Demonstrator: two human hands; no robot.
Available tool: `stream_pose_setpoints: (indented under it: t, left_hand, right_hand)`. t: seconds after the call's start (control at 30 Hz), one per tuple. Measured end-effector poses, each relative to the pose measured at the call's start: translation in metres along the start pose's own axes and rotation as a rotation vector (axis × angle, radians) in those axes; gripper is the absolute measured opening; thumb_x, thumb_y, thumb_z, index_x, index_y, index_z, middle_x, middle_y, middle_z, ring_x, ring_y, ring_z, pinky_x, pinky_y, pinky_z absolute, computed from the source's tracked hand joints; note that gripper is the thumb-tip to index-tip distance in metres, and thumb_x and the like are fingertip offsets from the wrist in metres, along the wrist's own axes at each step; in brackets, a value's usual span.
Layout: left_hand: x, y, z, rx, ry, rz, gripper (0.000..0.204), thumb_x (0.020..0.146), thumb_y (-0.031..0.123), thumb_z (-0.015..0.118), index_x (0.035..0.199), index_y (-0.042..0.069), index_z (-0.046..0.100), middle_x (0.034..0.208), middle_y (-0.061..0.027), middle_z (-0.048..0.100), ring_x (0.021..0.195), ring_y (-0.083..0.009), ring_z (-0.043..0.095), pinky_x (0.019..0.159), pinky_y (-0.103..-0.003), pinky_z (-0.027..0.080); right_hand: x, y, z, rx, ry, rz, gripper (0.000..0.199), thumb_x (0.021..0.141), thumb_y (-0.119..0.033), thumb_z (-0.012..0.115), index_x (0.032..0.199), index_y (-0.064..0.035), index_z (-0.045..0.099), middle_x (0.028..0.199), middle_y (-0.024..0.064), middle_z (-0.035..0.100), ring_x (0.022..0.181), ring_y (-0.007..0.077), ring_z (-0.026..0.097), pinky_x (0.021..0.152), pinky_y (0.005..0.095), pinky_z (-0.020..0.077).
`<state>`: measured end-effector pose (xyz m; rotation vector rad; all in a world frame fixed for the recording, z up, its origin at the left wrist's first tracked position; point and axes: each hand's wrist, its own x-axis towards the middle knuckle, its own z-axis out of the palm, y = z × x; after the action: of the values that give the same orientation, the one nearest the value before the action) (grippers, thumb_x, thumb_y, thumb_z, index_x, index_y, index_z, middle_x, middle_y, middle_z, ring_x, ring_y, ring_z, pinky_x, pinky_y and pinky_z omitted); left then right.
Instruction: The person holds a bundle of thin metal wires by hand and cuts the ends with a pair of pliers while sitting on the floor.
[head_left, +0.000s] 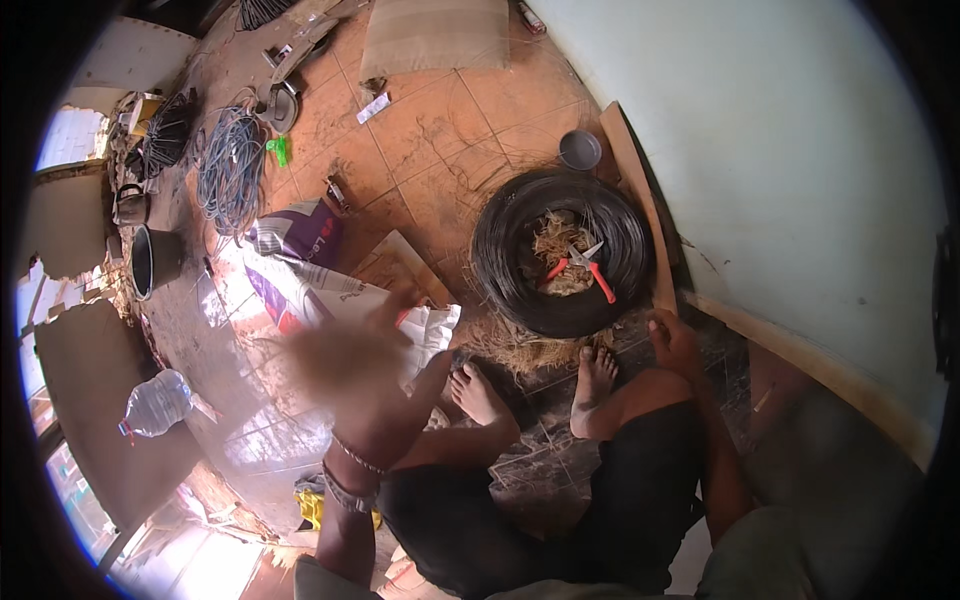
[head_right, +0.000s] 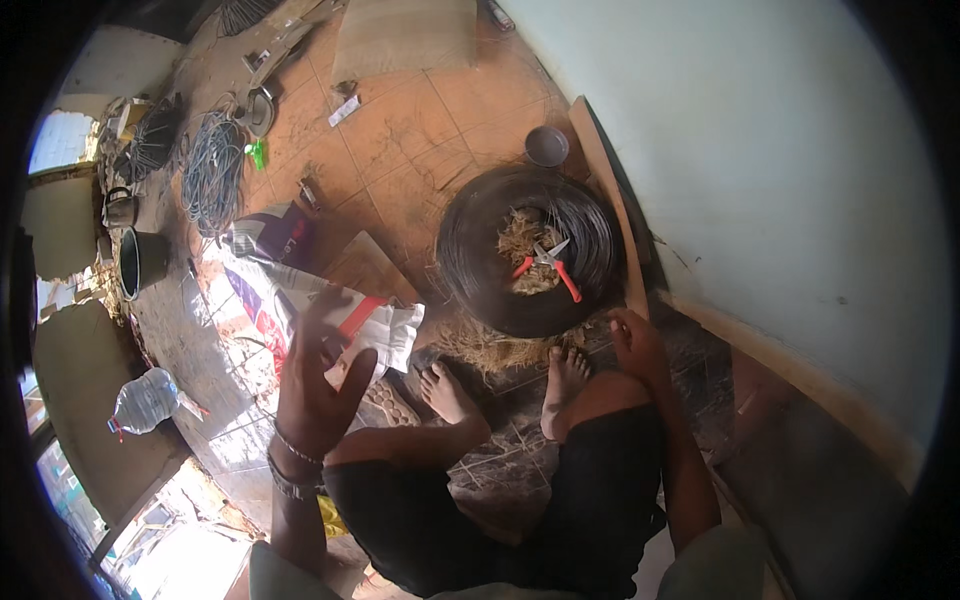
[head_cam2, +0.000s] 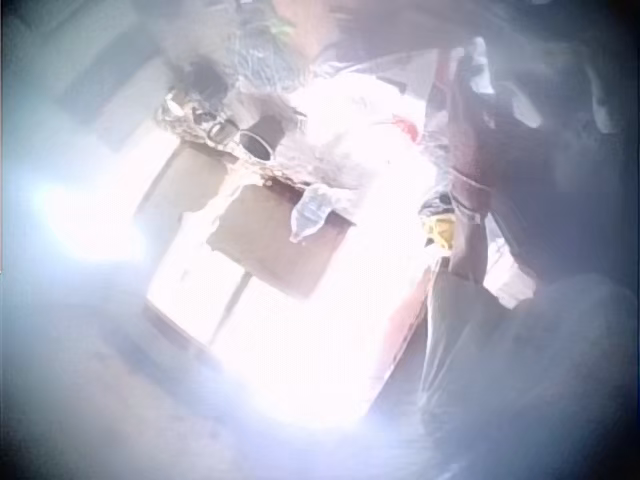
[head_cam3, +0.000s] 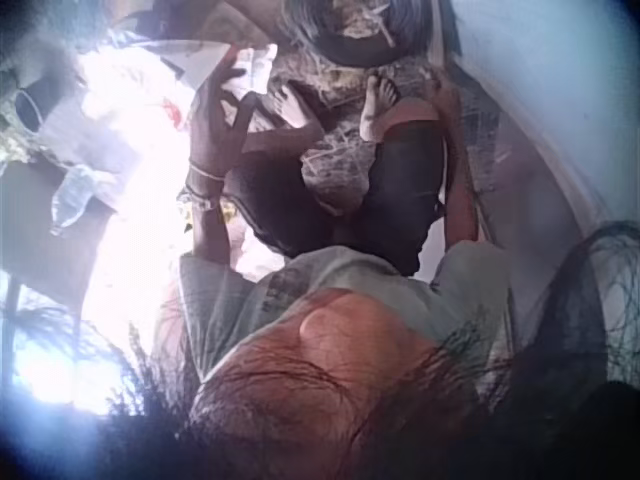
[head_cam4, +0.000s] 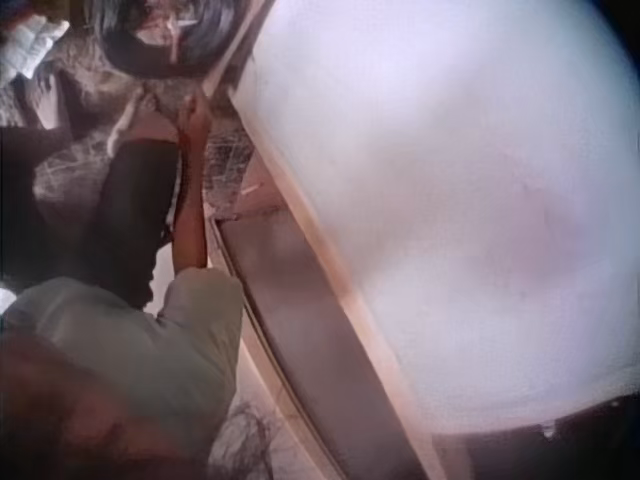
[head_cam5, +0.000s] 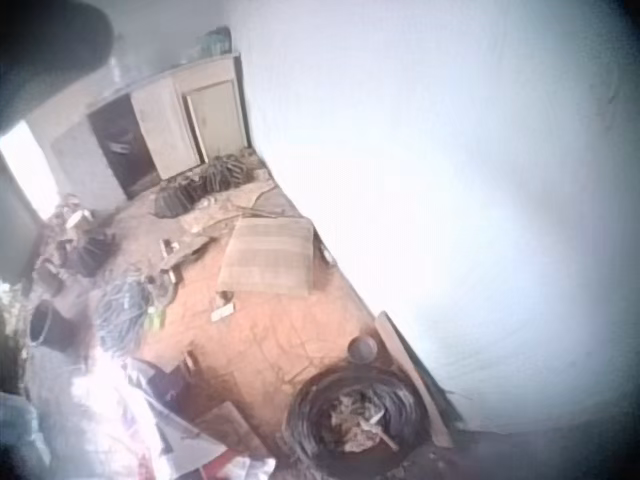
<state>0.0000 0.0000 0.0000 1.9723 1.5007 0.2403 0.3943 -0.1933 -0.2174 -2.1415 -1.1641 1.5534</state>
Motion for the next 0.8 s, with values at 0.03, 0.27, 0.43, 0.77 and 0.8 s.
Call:
stream_pose_setpoints:
  t: [0.03,0.27,0.43,0.77,0.8]
  left_hand:
    - [0.004,-0.003,0.003,-0.013,-0.013,-0.004,0.090,0.075,0.025,0.082,0.150,0.009,0.034,0.151,-0.0201,0.037,0.139,-0.0378,0.040,0.112,-0.051,0.037]
    - [0.169,-0.042,0.142,0.520,0.366,0.691,0.102,0.073,0.029,0.083,0.154,0.010,0.024,0.151,-0.0225,0.034,0.136,-0.0410,0.040,0.114,-0.049,0.033]
    - [0.227,-0.070,0.180,0.631,0.267,0.643,0.105,0.072,0.033,0.083,0.155,0.011,0.022,0.148,-0.0228,0.038,0.131,-0.0420,0.046,0.111,-0.049,0.037]
    - [0.249,-0.105,0.201,0.573,0.133,0.375,0.089,0.082,0.049,0.071,0.151,0.014,0.028,0.136,-0.0237,0.050,0.111,-0.0422,0.062,0.091,-0.046,0.053]
    - [0.250,-0.108,0.204,0.543,0.066,0.347,0.082,0.083,0.049,0.071,0.148,0.013,0.035,0.133,-0.0218,0.053,0.110,-0.0399,0.063,0.091,-0.046,0.053]
  right_hand:
    - [-0.001,-0.039,-0.002,-0.147,0.061,-0.091,0.051,0.090,-0.037,0.068,0.131,-0.0117,0.050,0.116,0.0132,0.063,0.101,0.0300,0.064,0.089,0.0465,0.0507]
    - [0.114,0.017,0.078,-0.833,0.269,-0.349,0.030,0.093,-0.025,0.065,0.111,-0.0059,0.050,0.090,0.0153,0.062,0.081,0.0388,0.066,0.072,0.0474,0.0522]
    - [0.114,0.013,0.078,-0.513,0.341,-0.228,0.029,0.095,-0.024,0.063,0.112,-0.0044,0.049,0.095,0.0194,0.063,0.088,0.0428,0.063,0.080,0.0499,0.0479]
    - [0.034,0.085,0.053,-0.206,0.663,-0.441,0.028,0.098,-0.015,0.054,0.121,0.0003,0.051,0.106,0.0252,0.059,0.096,0.0444,0.057,0.086,0.0485,0.0436]
    - [0.024,0.093,0.054,-0.217,0.653,-0.442,0.028,0.098,-0.015,0.054,0.121,0.0003,0.051,0.106,0.0252,0.059,0.096,0.0444,0.057,0.086,0.0485,0.0436]
